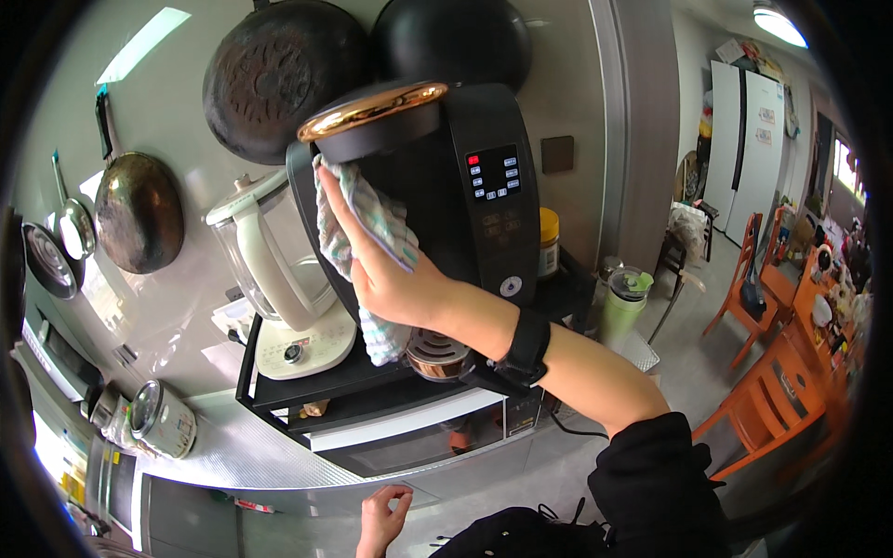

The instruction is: The person wipes a countertop and table with a cloth, moving a kettle and a bag of bread to access the surface. They then wipe a coffee machine and its drip tray, and clean a microwave door and its surrounding area.

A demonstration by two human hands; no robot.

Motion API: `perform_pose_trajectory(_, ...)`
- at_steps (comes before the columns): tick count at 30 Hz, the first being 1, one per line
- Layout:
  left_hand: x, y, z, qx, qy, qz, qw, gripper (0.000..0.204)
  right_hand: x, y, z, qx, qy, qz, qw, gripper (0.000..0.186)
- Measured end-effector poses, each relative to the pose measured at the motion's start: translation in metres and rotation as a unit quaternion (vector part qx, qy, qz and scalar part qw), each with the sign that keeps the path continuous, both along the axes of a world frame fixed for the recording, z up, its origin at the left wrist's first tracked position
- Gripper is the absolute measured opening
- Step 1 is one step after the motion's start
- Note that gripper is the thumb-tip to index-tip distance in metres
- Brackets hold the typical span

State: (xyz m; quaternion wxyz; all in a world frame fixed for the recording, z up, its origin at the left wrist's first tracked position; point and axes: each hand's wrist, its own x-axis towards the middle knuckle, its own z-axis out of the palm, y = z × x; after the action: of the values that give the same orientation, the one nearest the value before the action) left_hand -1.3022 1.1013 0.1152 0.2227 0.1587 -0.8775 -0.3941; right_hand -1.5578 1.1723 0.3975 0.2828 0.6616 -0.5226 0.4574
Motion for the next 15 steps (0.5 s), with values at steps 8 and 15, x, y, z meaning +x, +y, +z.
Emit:
perform_pose_trajectory(8, 0.003, 0.006, -0.002, 0.044, -0.078, 0.008, 0.996, 0.017, -0.001, 0.031, -0.061, 0.118, 0.032, -0.084, 0.989, 0.080)
perform_pose_trajectory(15, -0.012, 0.002, 0.009, -0.006, -0.037, 0.025, 0.999, 0.010, -0.013, 0.054, -0.071, 0.171, 0.131, -0.349, 0.912, 0.040)
